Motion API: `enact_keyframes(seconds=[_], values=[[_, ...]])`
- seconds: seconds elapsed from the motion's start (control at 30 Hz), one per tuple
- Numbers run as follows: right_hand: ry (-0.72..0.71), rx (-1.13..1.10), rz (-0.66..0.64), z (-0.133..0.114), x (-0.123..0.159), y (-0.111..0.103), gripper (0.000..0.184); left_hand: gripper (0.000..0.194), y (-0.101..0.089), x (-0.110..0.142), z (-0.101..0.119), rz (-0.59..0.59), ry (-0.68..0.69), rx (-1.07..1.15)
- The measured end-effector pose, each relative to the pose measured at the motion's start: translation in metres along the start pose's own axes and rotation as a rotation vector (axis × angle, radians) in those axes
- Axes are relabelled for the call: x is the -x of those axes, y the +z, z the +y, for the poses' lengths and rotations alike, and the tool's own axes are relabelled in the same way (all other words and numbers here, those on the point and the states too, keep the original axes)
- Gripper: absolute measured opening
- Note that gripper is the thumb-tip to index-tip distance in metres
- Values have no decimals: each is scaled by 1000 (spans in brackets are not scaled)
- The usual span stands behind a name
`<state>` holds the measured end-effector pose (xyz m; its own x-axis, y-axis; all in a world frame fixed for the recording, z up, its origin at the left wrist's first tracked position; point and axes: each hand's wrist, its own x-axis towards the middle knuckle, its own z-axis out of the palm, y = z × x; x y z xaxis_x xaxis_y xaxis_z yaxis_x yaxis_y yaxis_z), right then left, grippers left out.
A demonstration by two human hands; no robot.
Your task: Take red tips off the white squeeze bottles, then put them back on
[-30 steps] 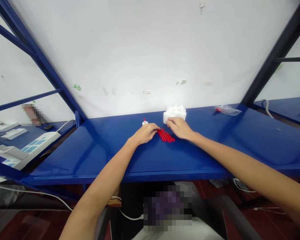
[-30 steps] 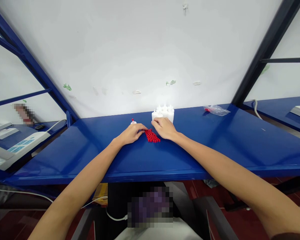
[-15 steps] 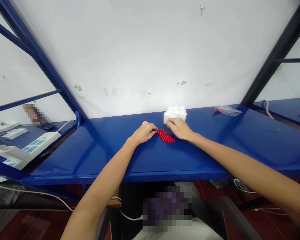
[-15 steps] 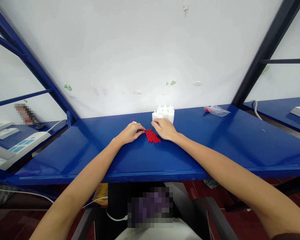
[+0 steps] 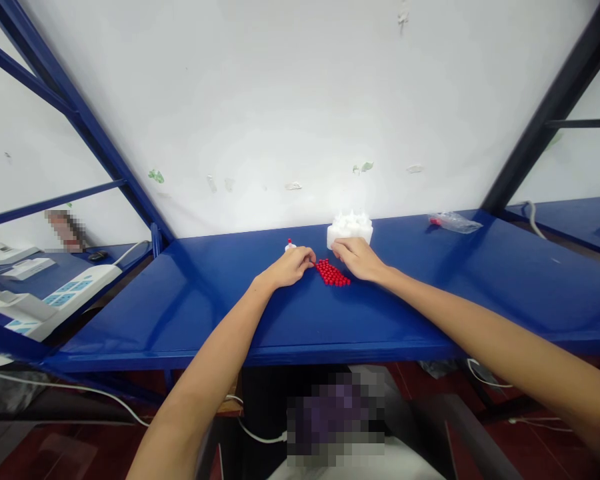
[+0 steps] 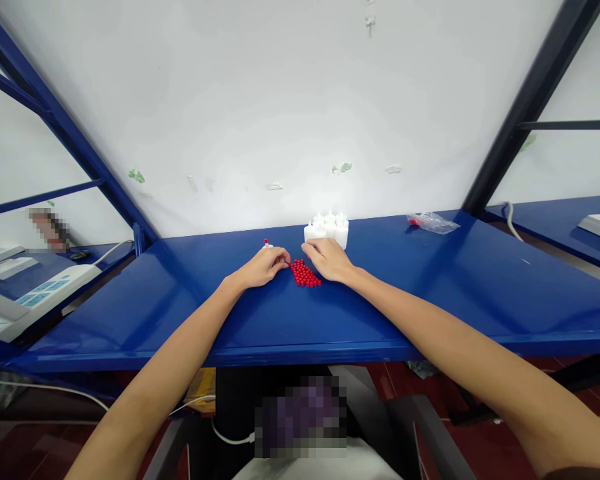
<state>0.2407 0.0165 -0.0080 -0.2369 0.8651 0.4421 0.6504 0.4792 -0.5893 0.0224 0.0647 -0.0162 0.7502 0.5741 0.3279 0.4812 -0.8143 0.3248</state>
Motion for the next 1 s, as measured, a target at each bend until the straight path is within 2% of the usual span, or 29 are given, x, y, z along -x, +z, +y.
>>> enact_keyframes(seconds=[0.2,0.3,0.4,0.6,0.87,1.0], values=[[-54,-100,-71,-4,2,-1,40,13,-2,0,26,319,84,83],[-118,-131,-90,-7,3,-1,42,12,2,-4,42,386,102,158],[-167,-157,-78,-7,3,-1,42,11,6,-6,50,399,103,211],[-115,-189,-120,-5,5,0,48,10,9,-6,50,386,78,252],[-153,-157,-90,-12,5,-5,33,16,14,-6,52,331,55,398],[-167,-122,-64,-14,5,-4,34,23,19,-7,51,312,9,543]])
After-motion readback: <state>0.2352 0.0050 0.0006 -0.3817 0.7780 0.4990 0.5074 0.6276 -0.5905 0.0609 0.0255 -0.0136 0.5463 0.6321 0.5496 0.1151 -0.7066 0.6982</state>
